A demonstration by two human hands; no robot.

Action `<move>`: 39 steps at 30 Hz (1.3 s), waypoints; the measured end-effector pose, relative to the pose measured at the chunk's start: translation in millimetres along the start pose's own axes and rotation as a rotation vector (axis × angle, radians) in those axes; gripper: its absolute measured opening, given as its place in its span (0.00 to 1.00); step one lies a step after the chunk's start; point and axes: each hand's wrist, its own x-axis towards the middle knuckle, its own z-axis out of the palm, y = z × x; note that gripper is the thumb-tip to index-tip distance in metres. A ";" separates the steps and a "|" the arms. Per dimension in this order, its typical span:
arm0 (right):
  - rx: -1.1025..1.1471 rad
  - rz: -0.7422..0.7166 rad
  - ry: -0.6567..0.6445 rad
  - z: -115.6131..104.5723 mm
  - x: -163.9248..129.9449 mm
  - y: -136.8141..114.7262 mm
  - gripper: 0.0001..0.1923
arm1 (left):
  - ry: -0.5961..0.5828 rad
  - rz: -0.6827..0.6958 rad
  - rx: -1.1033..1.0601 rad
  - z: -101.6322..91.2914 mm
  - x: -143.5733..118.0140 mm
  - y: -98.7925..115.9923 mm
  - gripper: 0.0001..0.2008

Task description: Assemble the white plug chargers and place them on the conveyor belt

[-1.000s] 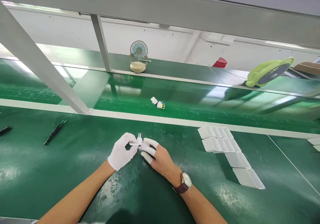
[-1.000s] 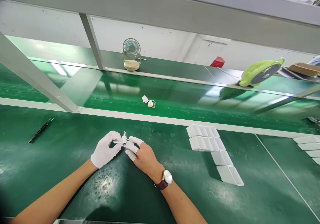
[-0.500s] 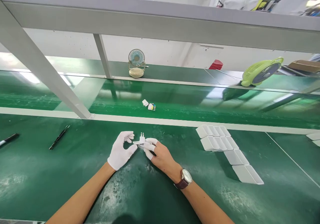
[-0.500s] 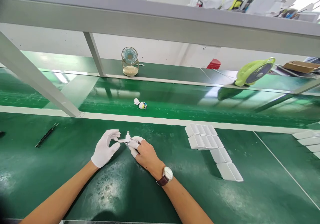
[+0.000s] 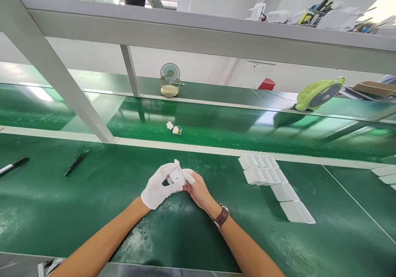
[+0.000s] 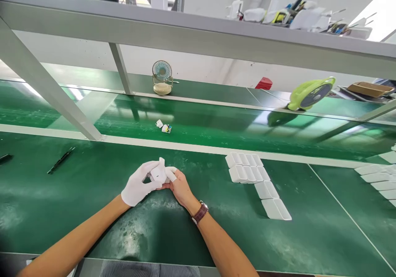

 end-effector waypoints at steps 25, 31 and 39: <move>-1.049 -0.741 0.004 -21.0 1.1 5.0 0.14 | -0.086 -0.236 0.272 -18.6 24.0 -23.5 0.13; -1.253 -0.874 0.047 -30.1 2.5 13.6 0.16 | 0.233 -0.534 0.362 -88.9 119.5 -65.3 0.13; -1.231 -0.907 0.047 -27.6 2.3 12.4 0.17 | 0.392 -0.716 0.522 -135.0 154.8 -116.4 0.17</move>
